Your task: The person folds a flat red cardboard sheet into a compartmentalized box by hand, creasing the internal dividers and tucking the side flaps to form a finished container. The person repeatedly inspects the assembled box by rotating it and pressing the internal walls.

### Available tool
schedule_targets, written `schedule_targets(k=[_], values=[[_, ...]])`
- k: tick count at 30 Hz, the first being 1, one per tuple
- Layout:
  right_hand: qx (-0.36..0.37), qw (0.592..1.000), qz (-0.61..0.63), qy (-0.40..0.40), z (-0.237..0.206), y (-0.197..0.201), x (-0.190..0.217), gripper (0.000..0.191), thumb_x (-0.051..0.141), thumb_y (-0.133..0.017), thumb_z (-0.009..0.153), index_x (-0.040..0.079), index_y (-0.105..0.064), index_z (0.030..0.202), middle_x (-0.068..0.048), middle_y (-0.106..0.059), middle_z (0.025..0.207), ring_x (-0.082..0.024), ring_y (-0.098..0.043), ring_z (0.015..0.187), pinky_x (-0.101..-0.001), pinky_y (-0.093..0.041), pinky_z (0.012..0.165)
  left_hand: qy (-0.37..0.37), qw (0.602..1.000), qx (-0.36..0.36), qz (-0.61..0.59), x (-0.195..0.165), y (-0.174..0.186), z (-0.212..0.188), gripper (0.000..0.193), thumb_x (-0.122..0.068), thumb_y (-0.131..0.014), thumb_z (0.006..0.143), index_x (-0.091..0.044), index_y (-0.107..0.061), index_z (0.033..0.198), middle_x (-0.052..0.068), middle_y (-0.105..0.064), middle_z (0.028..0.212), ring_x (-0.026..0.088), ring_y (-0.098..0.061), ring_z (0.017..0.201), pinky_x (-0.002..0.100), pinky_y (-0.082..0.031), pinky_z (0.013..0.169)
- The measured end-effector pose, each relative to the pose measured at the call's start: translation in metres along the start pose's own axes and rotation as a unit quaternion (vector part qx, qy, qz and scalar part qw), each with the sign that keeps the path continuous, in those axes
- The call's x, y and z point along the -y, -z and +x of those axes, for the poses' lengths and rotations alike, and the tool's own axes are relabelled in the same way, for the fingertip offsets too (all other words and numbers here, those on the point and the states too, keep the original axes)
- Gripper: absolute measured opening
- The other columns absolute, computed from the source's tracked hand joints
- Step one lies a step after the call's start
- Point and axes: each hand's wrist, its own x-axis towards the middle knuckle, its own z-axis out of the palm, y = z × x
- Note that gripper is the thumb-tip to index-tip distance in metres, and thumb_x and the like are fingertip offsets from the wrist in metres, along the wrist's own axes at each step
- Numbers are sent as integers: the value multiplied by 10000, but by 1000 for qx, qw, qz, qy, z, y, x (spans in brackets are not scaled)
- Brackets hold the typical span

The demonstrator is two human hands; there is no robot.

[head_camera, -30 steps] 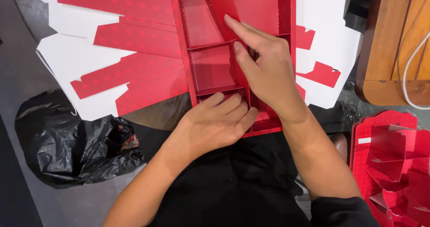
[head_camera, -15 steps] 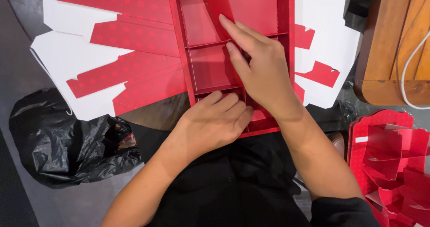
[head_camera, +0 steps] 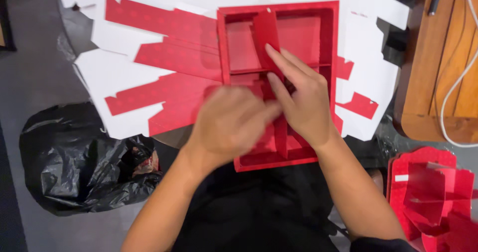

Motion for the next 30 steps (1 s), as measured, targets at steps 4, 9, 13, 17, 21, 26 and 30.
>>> schedule_targets(k=[4, 9, 13, 17, 21, 26, 30], values=[[32, 995, 49, -77, 6, 4, 5, 588, -40, -689, 894, 69, -569, 1460, -162, -647, 1414, -167, -568, 677, -285, -494, 623, 42, 997, -43, 58, 41, 8, 21, 241, -95, -718, 850, -51, -728, 1087, 69, -645, 1066, 273, -604, 1064, 419, -491, 925], [19, 999, 13, -46, 8, 0, 5, 708, -77, -659, 854, 60, -506, 1531, -166, -614, 1482, -163, -589, 759, -281, -519, 709, 23, 995, -12, 92, 52, -7, 32, 245, -130, -696, 868, -24, -745, 1083, 56, -696, 1099, 246, -608, 1123, 440, -466, 1059], [17, 997, -17, -77, 8, -2, 4, 722, -69, -654, 844, 55, -490, 1536, -185, -579, 1517, -172, -622, 790, -284, -526, 704, 27, 997, 8, 74, 56, -20, 35, 215, -123, -674, 871, -47, -744, 1060, 44, -735, 1074, 219, -637, 1073, 434, -466, 1061], [20, 993, -32, -110, 11, -3, 4, 718, -60, -646, 837, 53, -483, 1527, -196, -547, 1553, -236, -699, 890, -315, -551, 728, 29, 996, 43, 77, 62, -26, 34, 283, -116, -671, 871, -52, -764, 1131, 50, -709, 913, 212, -662, 937, 385, -476, 966], [18, 998, -54, -40, 14, -4, 4, 709, -66, -640, 856, 33, -460, 1534, -250, -516, 1543, -403, -623, 1338, -413, -564, 1025, 41, 995, 48, 82, 64, -30, 32, 243, -113, -675, 855, -48, -762, 1073, 46, -689, 837, 207, -643, 829, 377, -474, 911], [85, 989, -37, -118, 18, -3, 2, 753, -19, -610, 840, 60, -410, 1561, -280, -516, 1522, -403, -626, 1268, -388, -564, 922, 31, 996, 35, 80, 65, -32, 34, 114, -110, -681, 839, -58, -730, 927, 50, -666, 811, 218, -645, 837, 365, -476, 895], [98, 988, -53, -111, 18, -1, 2, 766, -10, -604, 863, 73, -386, 1592, -287, -509, 1531, -422, -613, 1275, -409, -551, 967, 40, 995, 42, 87, 63, -33, 37, 32, -110, -692, 816, -81, -705, 822, 55, -656, 781, 221, -647, 816, 369, -459, 813]])
